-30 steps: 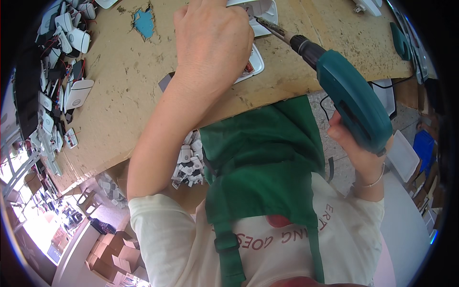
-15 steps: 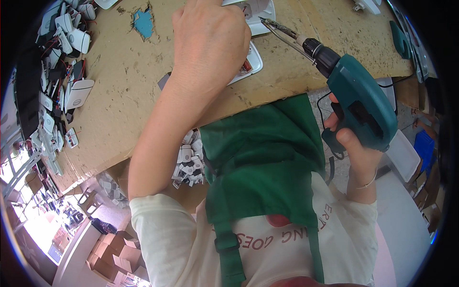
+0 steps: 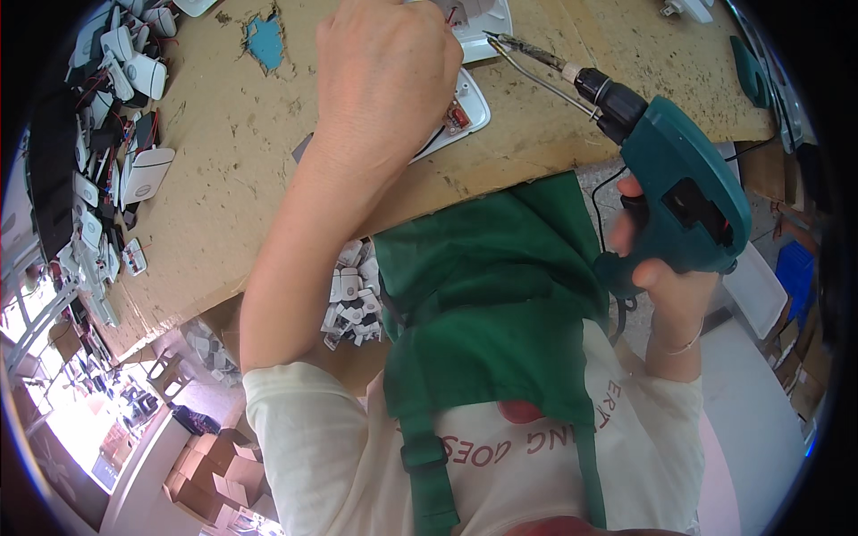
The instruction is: Soldering internal wires and circuit boards into small plastic electronic housings on a factory assembly line.
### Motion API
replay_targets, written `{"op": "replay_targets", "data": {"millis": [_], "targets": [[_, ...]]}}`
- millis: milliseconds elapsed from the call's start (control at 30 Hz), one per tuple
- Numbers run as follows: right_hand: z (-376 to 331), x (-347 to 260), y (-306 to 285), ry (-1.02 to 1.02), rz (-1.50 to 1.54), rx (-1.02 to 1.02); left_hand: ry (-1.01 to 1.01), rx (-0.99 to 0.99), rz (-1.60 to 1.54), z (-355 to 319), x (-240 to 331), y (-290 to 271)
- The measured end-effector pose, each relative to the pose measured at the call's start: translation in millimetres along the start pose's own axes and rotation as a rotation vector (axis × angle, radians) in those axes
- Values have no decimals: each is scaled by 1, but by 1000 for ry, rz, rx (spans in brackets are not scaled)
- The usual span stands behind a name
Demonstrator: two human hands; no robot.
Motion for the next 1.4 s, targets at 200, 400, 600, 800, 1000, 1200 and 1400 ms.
{"op": "replay_targets", "data": {"millis": [200,400,600,800,1000,1200,1400], "targets": [[-5,-4,-1,70,-68,63,-14,-11,-53,2,-1,-3],[-6,-4,-2,56,-104,80,-77,-19,-74,4,-5,-4],[-4,-7,-7,37,-83,124,-245,-75,-121,5,-14,-1],[-7,-3,-20,57,-47,162,-342,-113,-132,6,-16,0],[-7,5,-31,59,63,213,-170,-61,-76,-2,-11,-2],[-7,14,-37,153,339,167,-180,-108,23,-15,-29,7],[-7,20,-42,201,469,119,-195,-52,-88,-6,-11,-6]]}}
Point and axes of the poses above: each hand's wrist, its own z-axis towards the middle knuckle, its own y-axis out of the palm, x = y × z, the point moved 6 cm from there along z, towards the middle knuckle, and after that the axes turned 11 degrees about x, right-handed, at the moved point
